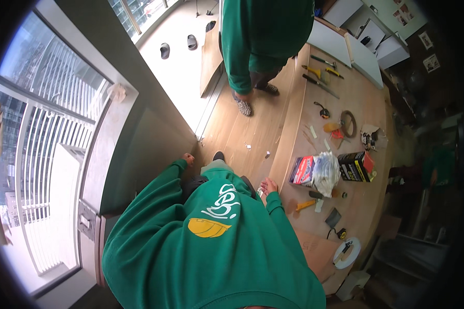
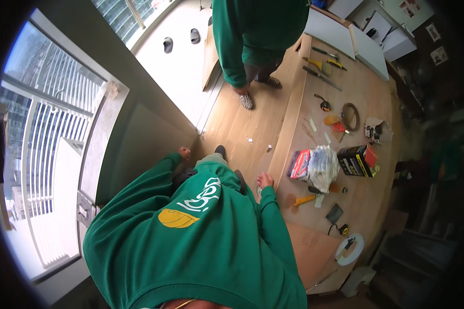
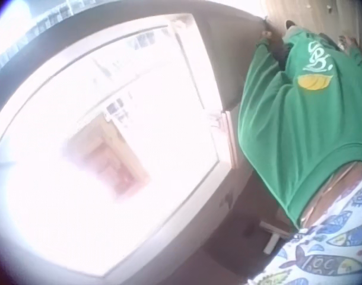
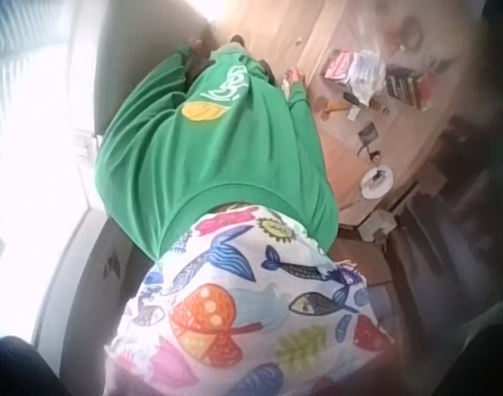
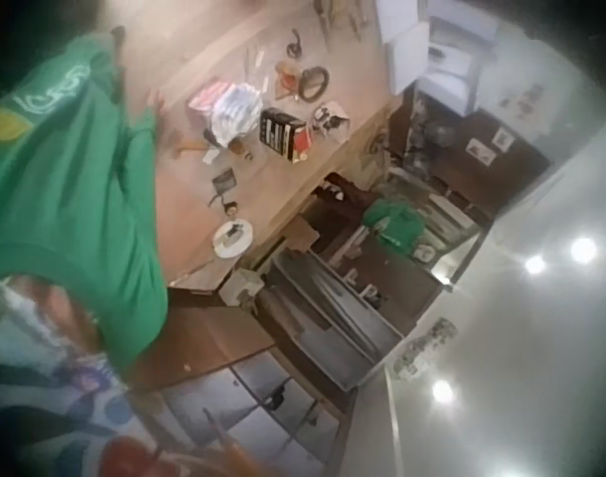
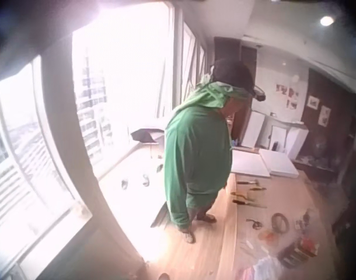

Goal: The person positions a piece of laminate onto a wooden board, then pours adhesive from a container onto another wooden board and spreads it using a scraper.

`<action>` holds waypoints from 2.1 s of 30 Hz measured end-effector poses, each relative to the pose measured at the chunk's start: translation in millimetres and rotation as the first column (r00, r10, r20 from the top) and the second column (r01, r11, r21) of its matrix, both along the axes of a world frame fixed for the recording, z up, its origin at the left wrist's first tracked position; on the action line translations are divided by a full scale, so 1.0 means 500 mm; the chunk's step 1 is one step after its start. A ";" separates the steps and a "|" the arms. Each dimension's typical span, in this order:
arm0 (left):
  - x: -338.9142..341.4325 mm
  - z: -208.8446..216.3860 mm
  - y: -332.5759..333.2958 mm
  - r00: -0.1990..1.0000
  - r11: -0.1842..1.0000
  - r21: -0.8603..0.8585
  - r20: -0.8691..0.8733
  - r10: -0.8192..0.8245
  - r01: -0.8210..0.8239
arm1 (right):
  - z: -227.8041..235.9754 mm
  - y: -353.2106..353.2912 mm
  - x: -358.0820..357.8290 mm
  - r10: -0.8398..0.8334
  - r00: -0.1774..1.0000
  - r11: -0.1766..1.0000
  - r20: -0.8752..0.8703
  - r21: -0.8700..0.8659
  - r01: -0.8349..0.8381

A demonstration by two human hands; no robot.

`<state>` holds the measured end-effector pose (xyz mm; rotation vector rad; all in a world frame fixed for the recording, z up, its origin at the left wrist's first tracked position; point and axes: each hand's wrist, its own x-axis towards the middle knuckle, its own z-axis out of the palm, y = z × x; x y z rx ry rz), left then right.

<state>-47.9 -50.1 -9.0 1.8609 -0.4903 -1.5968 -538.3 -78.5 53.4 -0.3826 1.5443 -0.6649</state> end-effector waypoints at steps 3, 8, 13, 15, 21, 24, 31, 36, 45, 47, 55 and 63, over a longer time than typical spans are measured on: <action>0.106 -0.028 -0.038 0.978 0.999 -0.048 -0.205 -0.023 0.013 | 0.055 -0.126 0.168 0.107 0.993 0.991 0.046 -0.087 -0.102; 0.090 0.036 -0.266 0.928 0.993 -0.001 -0.355 0.110 -0.118 | 0.052 -0.272 0.293 0.354 0.935 0.928 0.012 -0.127 -0.350; 0.093 0.152 -0.378 0.999 0.971 -0.235 -0.003 0.043 -0.042 | 0.050 -0.347 0.412 0.708 0.686 0.676 -0.168 -0.121 -0.727; 0.138 0.154 -0.383 0.992 0.951 -0.283 -0.026 0.122 -0.124 | 0.054 -0.388 0.497 0.807 0.503 0.447 -0.310 -0.237 -0.862; 0.149 0.099 -0.281 0.975 0.893 -0.391 -0.083 0.207 -0.223 | 0.027 -0.509 0.732 0.900 0.416 0.386 -0.132 -0.205 -0.899; 0.137 0.076 -0.204 0.967 0.915 -0.317 -0.029 0.252 -0.248 | -0.025 -0.576 0.881 0.878 0.455 0.433 -0.151 -0.157 -0.888; 0.060 0.078 -0.090 0.793 0.790 -0.069 -0.020 0.609 -0.609 | -0.181 -0.853 1.219 0.714 0.331 0.403 -0.617 -0.025 -0.915; 0.025 0.187 -0.077 0.537 0.525 0.253 -0.027 0.843 -0.812 | -0.161 -1.142 1.340 0.517 0.443 0.474 -0.733 -0.187 -0.861; -0.075 0.300 -0.095 0.322 0.231 0.461 0.128 0.938 -0.857 | -0.084 -1.442 1.362 0.230 0.223 0.653 -0.947 -0.019 -0.757; -0.075 0.281 -0.116 0.336 0.251 0.477 0.101 0.937 -0.842 | -0.130 -1.487 1.345 0.319 0.303 0.662 -0.898 -0.018 -0.750; -0.026 0.308 -0.166 0.347 0.240 0.492 0.139 0.927 -0.837 | -0.197 -1.548 1.336 0.478 0.222 0.447 -0.850 0.018 -0.895; 0.022 0.279 -0.154 0.395 0.312 0.453 0.099 0.913 -0.835 | 0.026 -1.565 1.443 0.484 0.196 0.287 -0.853 -0.057 -0.956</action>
